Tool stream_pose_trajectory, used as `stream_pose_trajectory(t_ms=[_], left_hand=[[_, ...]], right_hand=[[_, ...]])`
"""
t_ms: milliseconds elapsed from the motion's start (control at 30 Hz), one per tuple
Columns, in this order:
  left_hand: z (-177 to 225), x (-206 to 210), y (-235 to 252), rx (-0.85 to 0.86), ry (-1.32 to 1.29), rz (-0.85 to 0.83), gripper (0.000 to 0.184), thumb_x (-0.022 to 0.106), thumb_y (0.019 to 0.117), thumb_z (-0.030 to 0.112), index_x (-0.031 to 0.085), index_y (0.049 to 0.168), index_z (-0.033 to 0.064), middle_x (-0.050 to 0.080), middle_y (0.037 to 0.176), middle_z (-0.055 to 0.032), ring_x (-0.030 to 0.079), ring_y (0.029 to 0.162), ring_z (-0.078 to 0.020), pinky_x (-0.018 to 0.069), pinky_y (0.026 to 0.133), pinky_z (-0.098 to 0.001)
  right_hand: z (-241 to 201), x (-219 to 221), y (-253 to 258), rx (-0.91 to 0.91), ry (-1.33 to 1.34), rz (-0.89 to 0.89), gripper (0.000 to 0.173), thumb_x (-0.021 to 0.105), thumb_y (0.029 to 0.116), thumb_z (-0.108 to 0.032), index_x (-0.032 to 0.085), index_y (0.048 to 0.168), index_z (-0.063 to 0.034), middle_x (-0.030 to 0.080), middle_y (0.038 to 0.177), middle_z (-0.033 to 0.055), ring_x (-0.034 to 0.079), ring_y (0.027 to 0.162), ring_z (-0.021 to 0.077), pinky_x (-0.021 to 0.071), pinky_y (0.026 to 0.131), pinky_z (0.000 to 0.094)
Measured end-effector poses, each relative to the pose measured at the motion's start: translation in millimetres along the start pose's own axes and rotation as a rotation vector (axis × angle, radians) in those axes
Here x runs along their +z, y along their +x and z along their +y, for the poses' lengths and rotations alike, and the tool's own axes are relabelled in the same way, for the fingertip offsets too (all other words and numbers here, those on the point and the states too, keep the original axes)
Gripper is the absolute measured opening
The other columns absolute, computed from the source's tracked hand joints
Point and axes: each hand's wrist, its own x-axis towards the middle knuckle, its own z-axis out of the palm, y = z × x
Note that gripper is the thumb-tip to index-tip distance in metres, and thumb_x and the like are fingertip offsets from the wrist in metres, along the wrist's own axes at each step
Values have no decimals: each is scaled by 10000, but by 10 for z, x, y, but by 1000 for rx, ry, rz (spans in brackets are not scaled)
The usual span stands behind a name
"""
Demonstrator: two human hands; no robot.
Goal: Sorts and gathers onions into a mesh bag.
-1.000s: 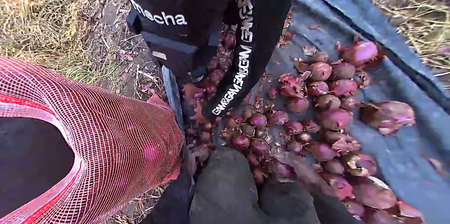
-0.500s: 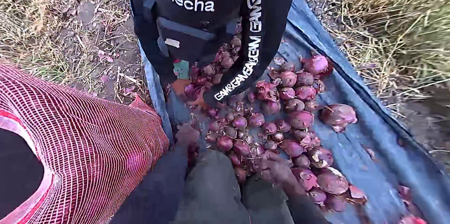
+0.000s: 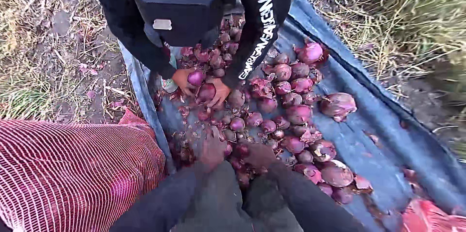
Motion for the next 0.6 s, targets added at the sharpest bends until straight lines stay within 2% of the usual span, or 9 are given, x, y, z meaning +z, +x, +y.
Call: stream_pose_trajectory(t_ms=[67,133,200,233,300,400,433,533,600], left_hand=[[156,140,147,44,43,33,317,694,938,197,678,1215,43,306,1593,-277,540,1219,-525,567,776,-617],[288,146,253,-31,53,-113,498,694,928,170,566,1363,-36,204,1631,-292,439,1307,-569,539,834,-673],[374,157,341,-117,91,-235,642,764,863,224,518,1385,-58,178,1602,-349,461,1257,-603,529,814,-706],[393,187,368,-154,105,-280,715,792,826,300,520,1382,-57,185,1590,-363,483,1230,-603,526,806,-711],[380,210,437,-251,64,-339,823,811,778,446,546,1386,-42,224,1598,-342,482,1274,-572,524,856,-705],[255,140,507,-317,14,-374,1068,796,730,602,424,1478,-63,216,1582,-381,450,1318,-567,512,920,-681],[225,109,519,-307,20,-366,1097,779,724,635,415,1484,-67,201,1593,-373,423,1344,-560,498,951,-672],[161,18,504,-263,43,-340,1097,756,699,688,452,1487,-13,181,1628,-326,407,1379,-530,494,991,-638],[66,-38,457,-242,77,-332,1080,688,694,767,490,1487,61,172,1640,-309,355,1407,-538,458,1024,-652]], right_hand=[[417,-1,-171,-95,476,41,744,766,905,-319,416,1551,-203,658,1292,190,664,1145,332,535,980,560],[732,87,-416,-177,1061,93,654,655,924,-206,421,1535,-194,671,1246,110,695,1030,205,594,891,414],[750,114,-530,-111,1407,140,385,510,990,-302,550,1331,-128,712,971,64,701,789,152,612,700,356],[703,85,-499,-65,1448,150,348,491,1043,-351,593,1261,-100,703,908,67,681,736,154,597,655,353],[466,-54,-297,-18,1318,252,384,578,1035,-405,645,1233,-84,704,902,90,667,724,177,578,649,377],[38,-212,132,-87,1026,335,667,751,896,-506,541,1438,-179,692,1210,167,697,1031,316,578,881,568],[-107,-275,279,-86,951,337,730,782,851,-538,521,1451,-212,679,1241,171,686,1080,339,565,912,601],[-439,-395,572,18,817,289,757,788,806,-596,554,1424,-227,660,1251,219,655,1108,424,526,893,681],[-498,-379,717,58,730,202,775,779,804,-608,556,1431,-212,638,1326,192,624,1197,398,500,972,664]])
